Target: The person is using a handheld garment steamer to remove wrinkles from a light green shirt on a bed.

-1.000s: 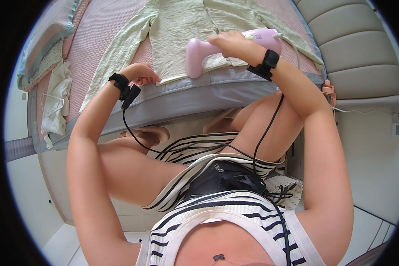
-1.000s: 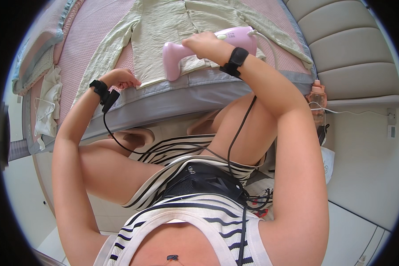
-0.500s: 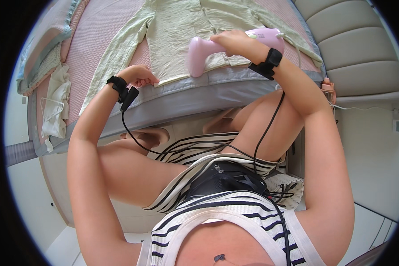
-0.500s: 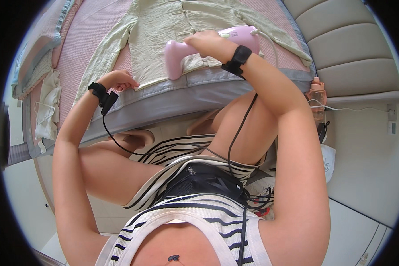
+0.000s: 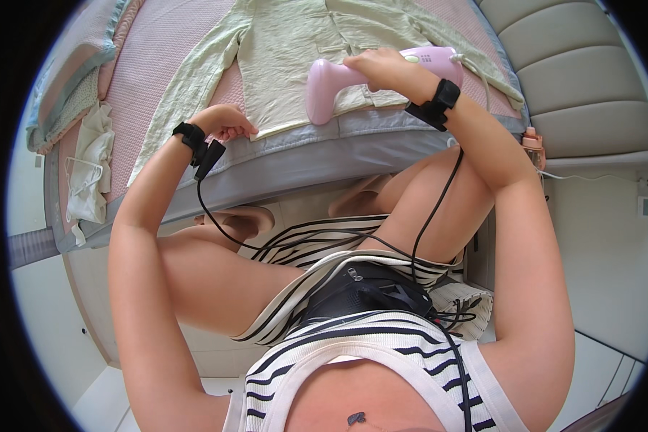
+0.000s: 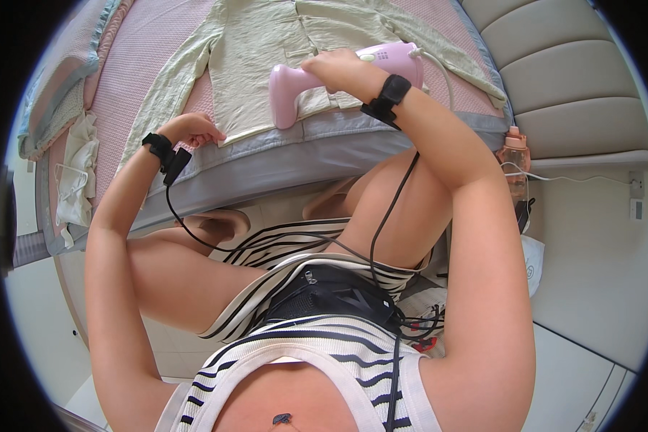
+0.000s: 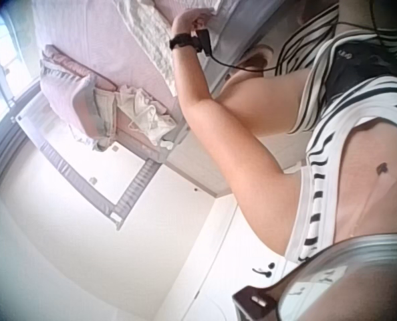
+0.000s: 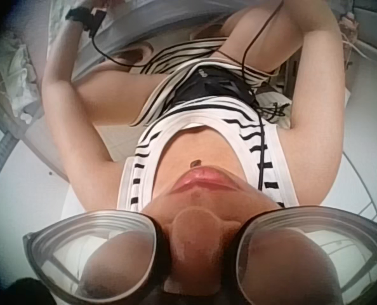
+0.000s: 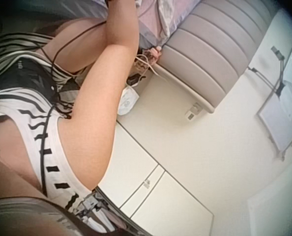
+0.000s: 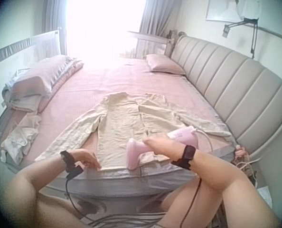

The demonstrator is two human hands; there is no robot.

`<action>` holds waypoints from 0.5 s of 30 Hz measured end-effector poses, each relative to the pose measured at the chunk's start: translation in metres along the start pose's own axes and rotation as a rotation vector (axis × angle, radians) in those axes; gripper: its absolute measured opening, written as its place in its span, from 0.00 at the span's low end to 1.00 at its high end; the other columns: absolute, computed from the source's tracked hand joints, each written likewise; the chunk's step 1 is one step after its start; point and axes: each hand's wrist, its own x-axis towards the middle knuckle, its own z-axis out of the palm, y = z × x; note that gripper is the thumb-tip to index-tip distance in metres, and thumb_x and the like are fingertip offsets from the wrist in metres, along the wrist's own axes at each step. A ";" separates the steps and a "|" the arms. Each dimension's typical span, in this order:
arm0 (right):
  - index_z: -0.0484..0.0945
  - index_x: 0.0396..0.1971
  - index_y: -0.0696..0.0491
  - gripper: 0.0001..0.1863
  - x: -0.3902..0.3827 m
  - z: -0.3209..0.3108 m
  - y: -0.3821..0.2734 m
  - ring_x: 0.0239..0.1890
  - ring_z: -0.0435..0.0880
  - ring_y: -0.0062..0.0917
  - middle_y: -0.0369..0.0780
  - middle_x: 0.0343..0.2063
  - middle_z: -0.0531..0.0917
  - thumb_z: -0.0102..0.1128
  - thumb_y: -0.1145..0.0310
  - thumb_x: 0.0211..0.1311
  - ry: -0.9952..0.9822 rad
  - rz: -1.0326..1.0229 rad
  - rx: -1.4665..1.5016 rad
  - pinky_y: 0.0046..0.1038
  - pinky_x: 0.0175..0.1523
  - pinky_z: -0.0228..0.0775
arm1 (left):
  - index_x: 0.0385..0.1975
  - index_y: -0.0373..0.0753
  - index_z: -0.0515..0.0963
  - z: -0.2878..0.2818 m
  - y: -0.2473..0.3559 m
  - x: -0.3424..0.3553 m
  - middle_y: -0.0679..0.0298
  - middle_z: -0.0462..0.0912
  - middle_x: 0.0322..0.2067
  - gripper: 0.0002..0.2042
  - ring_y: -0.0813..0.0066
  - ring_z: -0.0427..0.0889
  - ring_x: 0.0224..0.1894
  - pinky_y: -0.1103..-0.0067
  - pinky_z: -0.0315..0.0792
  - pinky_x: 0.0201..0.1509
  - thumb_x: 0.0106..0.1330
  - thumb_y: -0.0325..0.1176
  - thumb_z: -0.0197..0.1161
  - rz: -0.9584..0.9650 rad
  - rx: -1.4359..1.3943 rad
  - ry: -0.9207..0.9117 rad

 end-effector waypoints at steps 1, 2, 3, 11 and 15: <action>0.72 0.30 0.53 0.08 -0.001 0.001 0.001 0.29 0.79 0.32 0.42 0.24 0.78 0.52 0.76 0.46 0.000 0.002 0.000 0.33 0.33 0.69 | 0.16 0.34 0.75 0.000 0.000 -0.001 0.73 0.60 0.08 0.12 0.85 0.57 0.10 0.85 0.51 0.13 0.52 0.36 0.64 0.006 -0.002 0.006; 0.71 0.30 0.53 0.08 -0.001 0.002 0.003 0.29 0.79 0.32 0.42 0.24 0.78 0.52 0.76 0.46 0.019 -0.012 0.002 0.32 0.33 0.69 | 0.16 0.34 0.75 0.001 0.001 -0.002 0.73 0.60 0.08 0.12 0.85 0.57 0.10 0.85 0.51 0.13 0.52 0.36 0.64 0.007 -0.001 0.005; 0.71 0.30 0.53 0.08 -0.002 0.002 0.003 0.29 0.79 0.32 0.42 0.25 0.78 0.52 0.76 0.46 0.038 -0.026 0.004 0.32 0.33 0.69 | 0.16 0.34 0.74 0.001 0.001 -0.003 0.73 0.60 0.08 0.12 0.85 0.57 0.10 0.85 0.50 0.12 0.52 0.36 0.64 0.003 -0.002 0.010; 0.72 0.34 0.51 0.16 -0.015 0.003 0.019 0.34 0.79 0.33 0.40 0.28 0.79 0.57 0.79 0.40 0.050 0.024 -0.020 0.32 0.35 0.69 | 0.16 0.34 0.73 -0.001 -0.002 0.001 0.71 0.62 0.08 0.12 0.83 0.58 0.09 0.84 0.51 0.12 0.52 0.37 0.64 0.011 -0.005 0.005; 0.72 0.33 0.51 0.17 -0.019 0.004 0.020 0.35 0.78 0.33 0.40 0.28 0.79 0.59 0.80 0.38 0.099 -0.004 -0.003 0.33 0.35 0.69 | 0.16 0.34 0.74 -0.003 -0.004 0.007 0.70 0.62 0.08 0.12 0.82 0.59 0.09 0.84 0.51 0.11 0.51 0.36 0.64 0.006 -0.006 -0.007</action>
